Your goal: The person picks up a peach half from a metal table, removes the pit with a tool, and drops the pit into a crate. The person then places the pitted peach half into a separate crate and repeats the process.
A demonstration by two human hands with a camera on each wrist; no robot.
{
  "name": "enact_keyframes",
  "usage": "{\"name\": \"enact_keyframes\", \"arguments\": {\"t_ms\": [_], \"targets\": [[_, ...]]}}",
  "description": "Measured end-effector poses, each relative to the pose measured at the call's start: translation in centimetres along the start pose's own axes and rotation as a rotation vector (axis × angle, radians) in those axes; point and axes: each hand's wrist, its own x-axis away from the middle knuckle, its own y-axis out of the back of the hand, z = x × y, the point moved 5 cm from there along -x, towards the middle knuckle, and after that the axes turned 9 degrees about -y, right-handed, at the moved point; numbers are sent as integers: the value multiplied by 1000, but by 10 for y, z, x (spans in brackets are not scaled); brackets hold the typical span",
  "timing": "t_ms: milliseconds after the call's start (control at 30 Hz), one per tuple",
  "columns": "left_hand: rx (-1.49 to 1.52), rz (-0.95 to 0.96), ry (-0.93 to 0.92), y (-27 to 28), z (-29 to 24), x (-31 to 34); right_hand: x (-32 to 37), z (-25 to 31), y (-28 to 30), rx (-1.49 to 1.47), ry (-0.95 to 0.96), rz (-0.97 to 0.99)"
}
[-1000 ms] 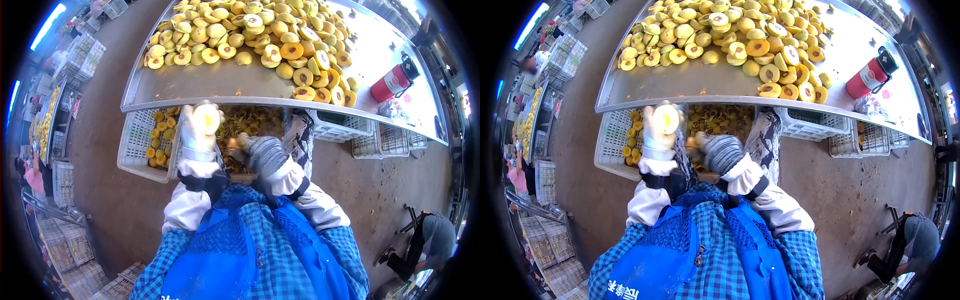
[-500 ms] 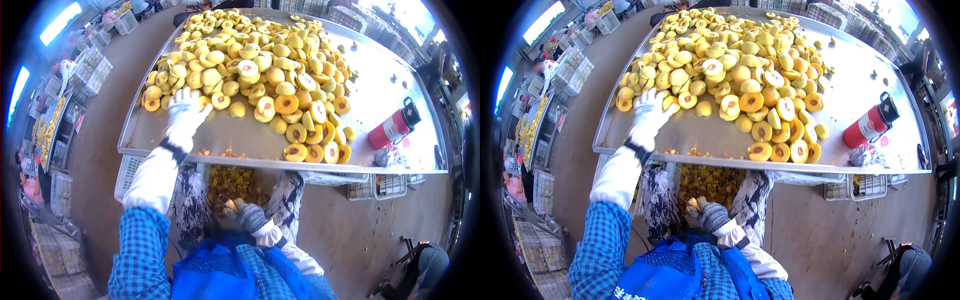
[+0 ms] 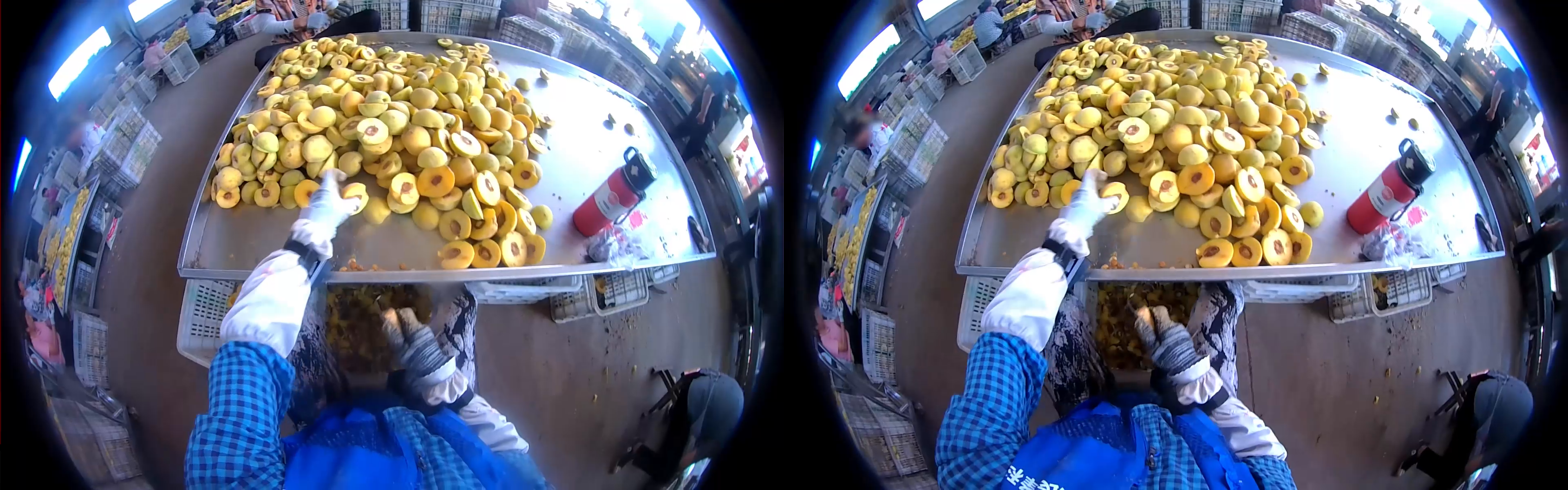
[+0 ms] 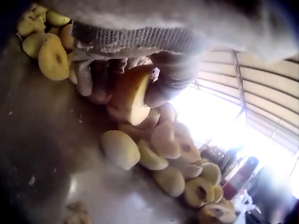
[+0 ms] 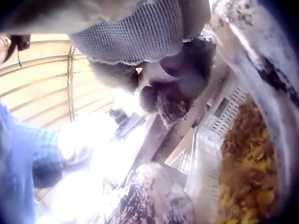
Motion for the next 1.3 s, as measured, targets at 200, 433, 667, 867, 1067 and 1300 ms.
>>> {"name": "enact_keyframes", "arguments": {"t_ms": [200, 433, 667, 867, 1067, 1300], "targets": [[1364, -128, 375, 20, 1, 99, -3, 64, 10, 213, 240, -46], [1576, -110, 358, 6, -10, 174, -4, 87, -24, 283, 186, -38], [1478, -312, 349, -10, -7, 197, 1, 77, -46, 587, 185, -3], [1355, -501, 193, -10, -13, 205, 5, 65, -58, 652, 88, 76], [1245, -615, 189, -11, -33, 214, 14, 67, -59, 716, 327, 108], [1271, -634, 226, -17, -28, 216, 9, 53, -59, 534, 147, 201]]}}
